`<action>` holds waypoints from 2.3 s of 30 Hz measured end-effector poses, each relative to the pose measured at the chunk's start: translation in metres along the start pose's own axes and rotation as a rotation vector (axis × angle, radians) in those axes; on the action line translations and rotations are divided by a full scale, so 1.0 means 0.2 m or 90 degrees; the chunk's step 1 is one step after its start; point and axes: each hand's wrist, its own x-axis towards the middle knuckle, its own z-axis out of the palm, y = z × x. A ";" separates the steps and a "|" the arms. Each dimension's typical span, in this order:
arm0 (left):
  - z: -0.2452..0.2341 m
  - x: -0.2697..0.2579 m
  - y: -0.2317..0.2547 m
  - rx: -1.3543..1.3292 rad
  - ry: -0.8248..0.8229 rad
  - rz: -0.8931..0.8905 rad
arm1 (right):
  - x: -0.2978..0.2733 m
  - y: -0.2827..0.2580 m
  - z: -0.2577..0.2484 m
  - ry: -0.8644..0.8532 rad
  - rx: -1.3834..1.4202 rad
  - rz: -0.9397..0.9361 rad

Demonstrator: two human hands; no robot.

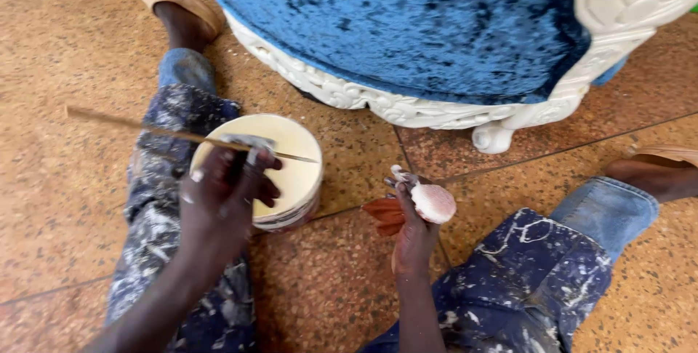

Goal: Painting the ornate wooden base of a blue velvet chair using a brush and a sponge.

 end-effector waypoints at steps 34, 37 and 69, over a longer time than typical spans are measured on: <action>0.46 0.11 -0.15 -0.566 -0.072 -0.164 | -0.05 0.01 0.14 0.158 -0.021 0.104; 0.75 0.18 -0.23 -0.582 -0.065 -0.075 | -0.03 -0.07 0.06 0.182 -0.023 0.020; 1.19 0.31 -0.32 -0.642 -0.034 -0.047 | 0.37 -0.06 0.00 0.179 0.177 -0.058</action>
